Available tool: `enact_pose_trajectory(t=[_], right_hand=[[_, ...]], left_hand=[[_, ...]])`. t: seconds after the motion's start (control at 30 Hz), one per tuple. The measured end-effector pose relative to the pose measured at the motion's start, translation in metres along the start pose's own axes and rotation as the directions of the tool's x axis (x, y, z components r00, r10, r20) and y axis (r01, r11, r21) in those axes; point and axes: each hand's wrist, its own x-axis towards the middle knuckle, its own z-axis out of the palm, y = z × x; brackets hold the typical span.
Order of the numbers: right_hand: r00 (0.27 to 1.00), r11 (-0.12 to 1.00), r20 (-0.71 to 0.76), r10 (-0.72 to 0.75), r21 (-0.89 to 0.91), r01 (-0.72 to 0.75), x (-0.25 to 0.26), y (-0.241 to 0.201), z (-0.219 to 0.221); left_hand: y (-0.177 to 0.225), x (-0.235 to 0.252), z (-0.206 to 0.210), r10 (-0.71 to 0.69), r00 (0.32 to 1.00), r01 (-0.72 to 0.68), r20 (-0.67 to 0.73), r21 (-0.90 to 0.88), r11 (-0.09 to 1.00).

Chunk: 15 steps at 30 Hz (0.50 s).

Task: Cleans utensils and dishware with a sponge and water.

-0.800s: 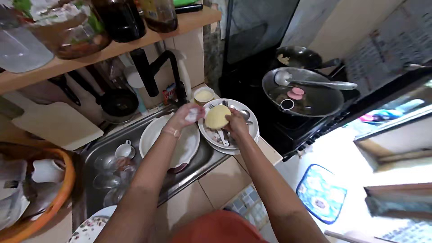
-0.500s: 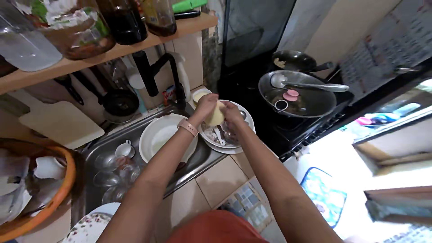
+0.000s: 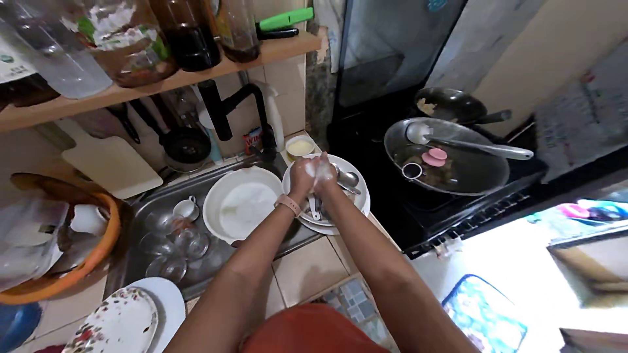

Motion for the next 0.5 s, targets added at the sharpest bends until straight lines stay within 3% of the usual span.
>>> enact_pose_trajectory(t=[0.1, 0.2, 0.3, 0.37, 0.5], right_hand=[[0.997, 1.0, 0.077, 0.02, 0.018, -0.022, -0.001, 0.0, -0.007], [0.977, 0.99, 0.189, 0.096, -0.123, -0.074, -0.035, -0.038, -0.02], [0.961, 0.947, 0.256, 0.101, 0.27, -0.171, -0.03, -0.014, -0.016], [0.956, 0.9, 0.289, 0.048, 0.403, -0.167, -0.006, 0.02, -0.009], [0.966, 0.967, 0.199, 0.164, 0.161, -0.197, -0.035, -0.025, -0.017]], left_hand=[[0.009, 0.0, 0.005, -0.054, 0.998, 0.053, 0.031, 0.026, 0.998], [0.026, -0.002, 0.016, 0.041, 0.995, -0.055, 0.093, 0.151, 0.987], [0.009, -0.003, 0.006, -0.032, 0.996, 0.025, 0.08, 0.079, 0.997], [0.002, 0.001, 0.003, -0.084, 0.995, 0.08, 0.05, 0.082, 0.993], [0.006, 0.003, 0.02, 0.067, 0.995, -0.072, 0.076, 0.071, 0.995]])
